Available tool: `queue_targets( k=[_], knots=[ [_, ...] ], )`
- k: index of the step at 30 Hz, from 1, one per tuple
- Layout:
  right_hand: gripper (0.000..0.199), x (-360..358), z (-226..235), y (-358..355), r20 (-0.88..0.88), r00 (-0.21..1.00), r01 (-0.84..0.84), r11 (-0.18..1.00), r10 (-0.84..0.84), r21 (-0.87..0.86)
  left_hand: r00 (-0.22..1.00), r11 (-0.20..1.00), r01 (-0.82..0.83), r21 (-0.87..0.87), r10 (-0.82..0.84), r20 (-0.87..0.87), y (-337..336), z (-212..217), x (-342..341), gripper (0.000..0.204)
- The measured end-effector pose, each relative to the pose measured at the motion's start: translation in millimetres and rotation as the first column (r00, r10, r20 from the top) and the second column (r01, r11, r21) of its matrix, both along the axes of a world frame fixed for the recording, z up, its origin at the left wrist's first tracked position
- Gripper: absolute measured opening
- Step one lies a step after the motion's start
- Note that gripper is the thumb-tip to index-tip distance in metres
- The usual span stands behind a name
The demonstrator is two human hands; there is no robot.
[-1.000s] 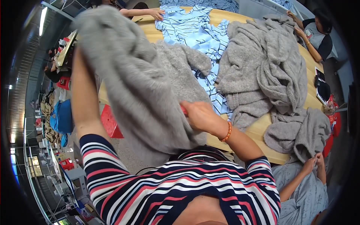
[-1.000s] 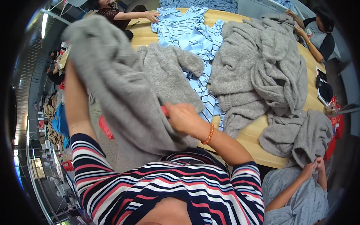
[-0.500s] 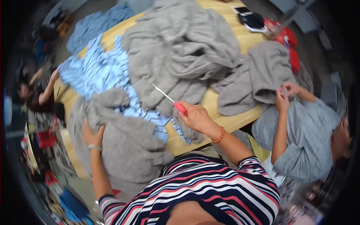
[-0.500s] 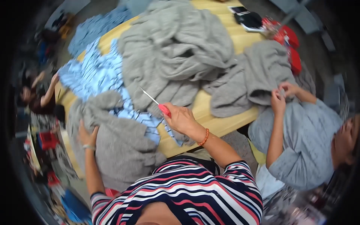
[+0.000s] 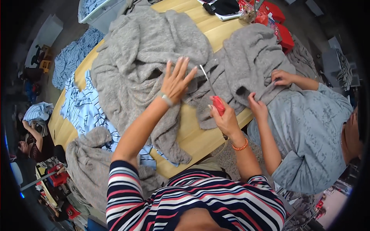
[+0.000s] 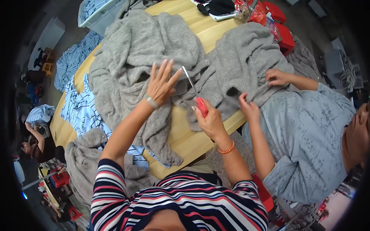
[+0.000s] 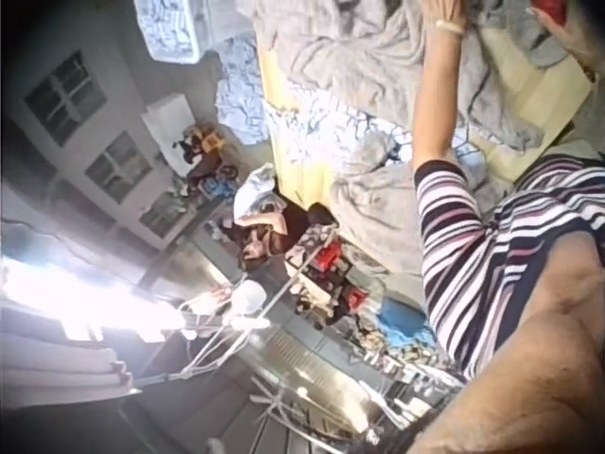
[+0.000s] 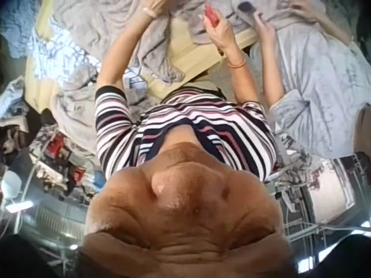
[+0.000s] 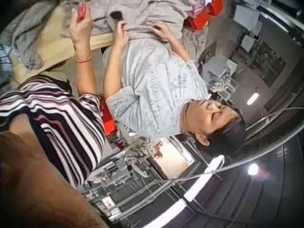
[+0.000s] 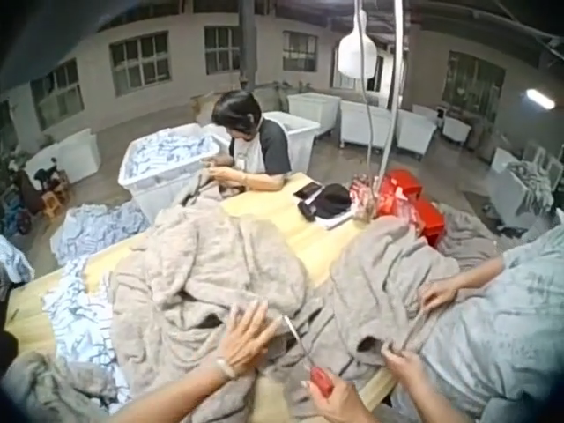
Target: Cutting loose threads from grey fabric garments using scissors.
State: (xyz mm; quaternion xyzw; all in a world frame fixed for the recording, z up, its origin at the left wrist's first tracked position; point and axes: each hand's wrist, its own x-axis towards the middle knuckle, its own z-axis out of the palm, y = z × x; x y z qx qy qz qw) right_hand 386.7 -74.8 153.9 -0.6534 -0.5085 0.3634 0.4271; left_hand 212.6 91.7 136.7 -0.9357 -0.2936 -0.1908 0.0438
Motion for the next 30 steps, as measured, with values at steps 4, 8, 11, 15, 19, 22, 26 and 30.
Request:
queue_targets(
  k=[4,8,11,15,19,22,26,30],
  knots=[
    [0.03,24,-1,-21,0.019,0.999,0.041,0.998,-0.041,-0.052,0.984,0.892,-0.145,-0.428,0.083,-0.16,55,6,12,0.04],
    [0.029,30,9,-17,0.004,0.998,0.064,0.995,-0.064,-0.076,0.898,0.775,0.078,-0.627,0.218,0.381,67,71,-66,0.034],
    [0.03,24,10,-9,0.006,1.0,0.019,0.999,-0.019,-0.03,0.782,0.662,0.075,-0.746,0.425,0.456,7,116,-140,0.024],
    [0.03,-4,31,0,0.027,0.997,-0.07,0.998,0.069,0.004,0.576,0.467,0.309,-0.828,0.601,0.554,-104,125,-237,0.019],
    [0.029,-34,32,8,0.148,0.97,-0.2,0.979,0.194,0.027,0.596,0.296,0.032,-0.955,0.761,0.256,-203,66,-311,0.019],
    [0.028,-58,32,15,0.207,0.942,-0.262,0.964,0.263,-0.032,0.797,0.271,-0.477,-0.836,0.534,-0.282,-240,11,-311,0.043],
    [0.028,-74,21,8,0.198,0.939,-0.282,0.959,0.282,-0.029,0.804,0.646,-0.548,-0.531,0.582,-0.122,-217,24,-219,0.081],
    [0.029,-61,16,0,0.187,0.946,-0.262,0.964,0.266,-0.044,0.891,0.887,-0.391,-0.243,0.432,0.14,-149,21,-123,0.088]
  ],
)
